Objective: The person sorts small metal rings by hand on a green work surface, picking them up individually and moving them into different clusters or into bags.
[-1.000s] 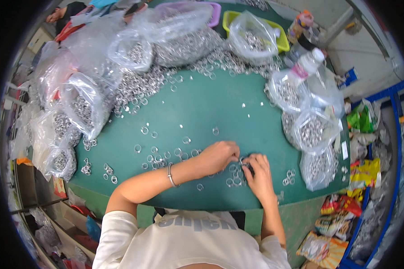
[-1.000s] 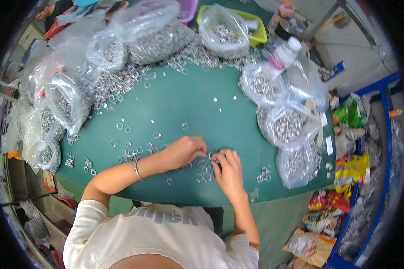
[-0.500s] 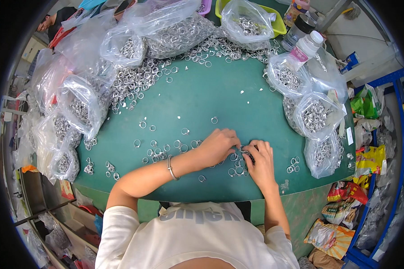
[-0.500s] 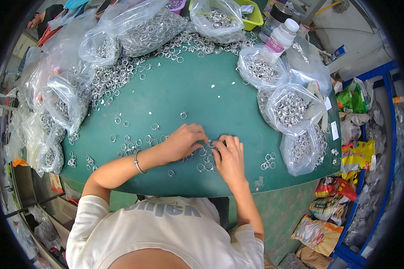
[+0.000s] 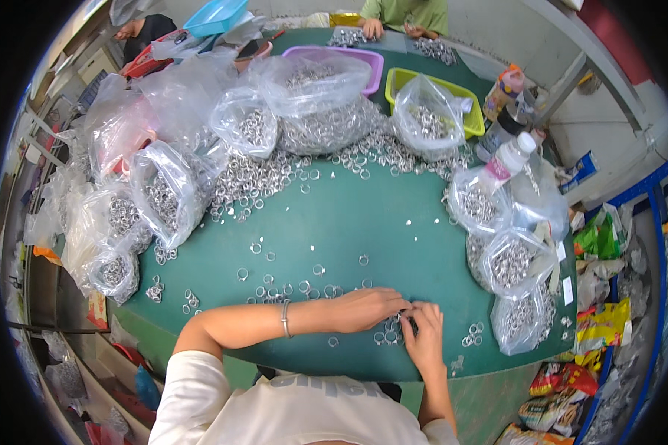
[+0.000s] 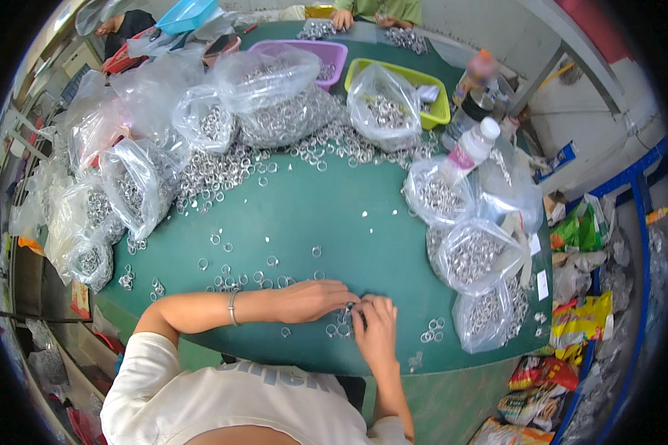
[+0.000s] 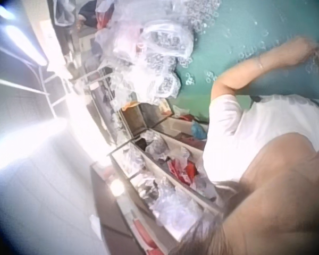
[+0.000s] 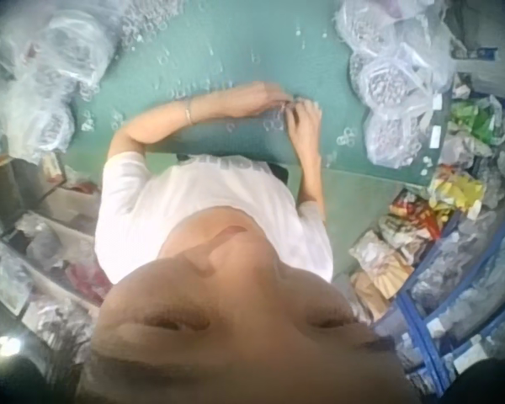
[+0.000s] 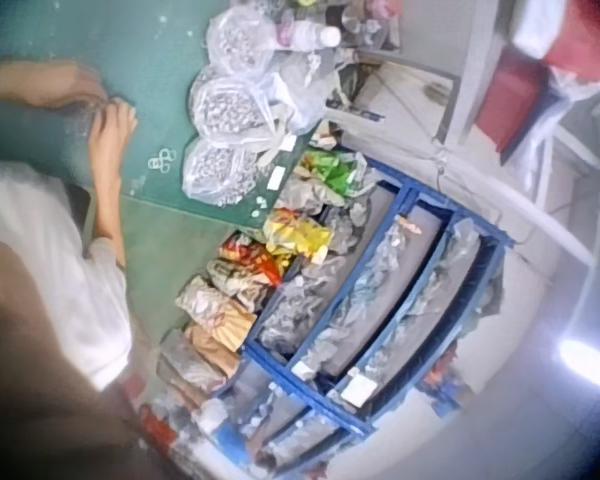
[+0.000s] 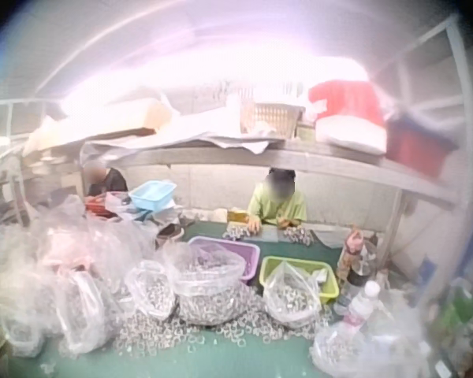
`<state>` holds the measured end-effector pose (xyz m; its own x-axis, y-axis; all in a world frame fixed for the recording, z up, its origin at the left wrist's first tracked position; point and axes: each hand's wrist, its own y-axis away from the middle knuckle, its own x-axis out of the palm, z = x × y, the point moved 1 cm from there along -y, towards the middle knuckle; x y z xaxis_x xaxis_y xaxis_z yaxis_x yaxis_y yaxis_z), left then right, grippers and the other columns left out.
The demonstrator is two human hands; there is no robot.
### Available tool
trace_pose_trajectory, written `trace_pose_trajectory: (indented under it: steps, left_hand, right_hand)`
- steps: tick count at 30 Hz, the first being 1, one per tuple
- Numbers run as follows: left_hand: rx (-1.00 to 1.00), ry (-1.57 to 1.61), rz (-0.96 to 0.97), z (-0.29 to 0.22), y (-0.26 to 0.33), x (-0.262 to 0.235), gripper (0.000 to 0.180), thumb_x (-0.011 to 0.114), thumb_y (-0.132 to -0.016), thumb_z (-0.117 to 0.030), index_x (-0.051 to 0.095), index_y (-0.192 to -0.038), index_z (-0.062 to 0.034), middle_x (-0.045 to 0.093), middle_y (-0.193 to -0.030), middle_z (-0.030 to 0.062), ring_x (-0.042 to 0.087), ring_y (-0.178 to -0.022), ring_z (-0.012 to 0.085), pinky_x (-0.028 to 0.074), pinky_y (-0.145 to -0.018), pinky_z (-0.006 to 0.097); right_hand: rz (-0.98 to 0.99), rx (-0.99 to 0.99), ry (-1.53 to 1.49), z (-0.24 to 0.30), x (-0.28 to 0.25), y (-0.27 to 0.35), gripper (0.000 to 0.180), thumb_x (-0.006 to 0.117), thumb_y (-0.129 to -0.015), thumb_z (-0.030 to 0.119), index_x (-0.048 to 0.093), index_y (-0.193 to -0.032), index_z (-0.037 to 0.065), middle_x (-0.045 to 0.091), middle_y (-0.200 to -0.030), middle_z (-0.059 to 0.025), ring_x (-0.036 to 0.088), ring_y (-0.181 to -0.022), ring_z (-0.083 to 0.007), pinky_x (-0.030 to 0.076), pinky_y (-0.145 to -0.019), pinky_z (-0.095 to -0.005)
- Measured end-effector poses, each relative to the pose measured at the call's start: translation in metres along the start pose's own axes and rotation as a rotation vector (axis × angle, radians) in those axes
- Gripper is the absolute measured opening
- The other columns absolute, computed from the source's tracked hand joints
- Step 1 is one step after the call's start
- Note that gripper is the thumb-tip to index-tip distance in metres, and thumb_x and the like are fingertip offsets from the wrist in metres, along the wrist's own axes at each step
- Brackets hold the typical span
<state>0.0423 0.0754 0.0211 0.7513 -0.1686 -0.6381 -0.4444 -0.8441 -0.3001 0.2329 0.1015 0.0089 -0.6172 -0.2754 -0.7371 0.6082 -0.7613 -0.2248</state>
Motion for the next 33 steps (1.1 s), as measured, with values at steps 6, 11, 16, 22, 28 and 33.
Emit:
trace_pose_trajectory:
  steps: [6, 11, 16, 22, 28, 33]
  left_hand:
    - [-0.27, -0.094, -0.509, 0.04, -0.077, -0.15, 0.019, 0.057, -0.084, -0.001, 0.067, -0.101, -0.0002, 0.069, -0.088, 0.0112, 0.066, -0.078, 0.0188, 0.053, -0.071, 0.033]
    - [-0.526, 0.772, -1.071, 0.084, -0.151, -0.299, 0.021, 0.051, -0.09, -0.004, 0.06, -0.103, 0.0089, 0.065, -0.094, 0.0184, 0.068, -0.077, 0.0231, 0.057, -0.067, 0.03]
    - [-0.29, 0.657, -1.021, 0.074, -0.158, -0.269, 0.035, 0.046, -0.094, -0.001, 0.045, -0.125, 0.0139, 0.056, -0.123, 0.0243, 0.066, -0.1, 0.0279, 0.057, -0.078, 0.029]
    - [-0.329, 0.289, -0.293, -0.006, -0.031, -0.135, 0.019, 0.054, -0.091, -0.001, 0.061, -0.108, 0.003, 0.065, -0.106, 0.0112, 0.063, -0.099, 0.0211, 0.05, -0.086, 0.032]
    - [-0.424, -0.234, -0.107, -0.029, 0.074, -0.001, 0.039, 0.061, -0.085, -0.003, 0.054, -0.123, -0.0012, 0.051, -0.131, 0.0189, 0.046, -0.125, 0.0371, 0.037, -0.105, 0.05]
    - [-0.385, -0.094, -0.123, -0.04, 0.104, 0.024, 0.041, 0.063, -0.083, -0.003, 0.054, -0.123, -0.0012, 0.047, -0.135, 0.0182, 0.043, -0.128, 0.0376, 0.035, -0.107, 0.052]
  right_hand:
    - [-0.044, 0.004, -0.013, -0.013, 0.003, 0.007, 0.009, 0.069, -0.075, 0.005, 0.064, -0.083, 0.005, 0.06, -0.094, -0.007, 0.053, -0.09, -0.0277, 0.039, -0.076, -0.0385]
    - [-0.042, -0.023, -0.047, -0.007, 0.013, -0.001, 0.01, 0.069, -0.075, 0.004, 0.065, -0.084, 0.005, 0.061, -0.094, -0.007, 0.054, -0.091, -0.0282, 0.039, -0.077, -0.0385]
    - [-0.072, 0.02, -0.099, -0.013, 0.008, 0.008, 0.009, 0.068, -0.076, 0.004, 0.065, -0.085, 0.005, 0.061, -0.096, -0.0098, 0.053, -0.092, -0.0313, 0.04, -0.081, -0.0389]
    - [-0.095, 0.065, -0.095, -0.018, -0.014, 0.013, 0.031, 0.069, -0.077, 0.009, 0.062, -0.107, 0.001, 0.057, -0.119, -0.0158, 0.05, -0.113, -0.0351, 0.037, -0.096, -0.0428]
    - [0.285, 0.011, -0.037, 0.007, 0.002, 0.023, 0.06, 0.073, -0.077, 0.023, 0.051, -0.128, 0.002, 0.044, -0.138, -0.0154, 0.031, -0.135, -0.0399, 0.024, -0.111, -0.0544]
    - [0.278, -0.028, -0.22, 0.016, 0.015, 0.03, 0.051, 0.076, -0.073, 0.014, 0.057, -0.119, 0.001, 0.047, -0.135, -0.0162, 0.037, -0.133, -0.0382, 0.033, -0.107, -0.0496]
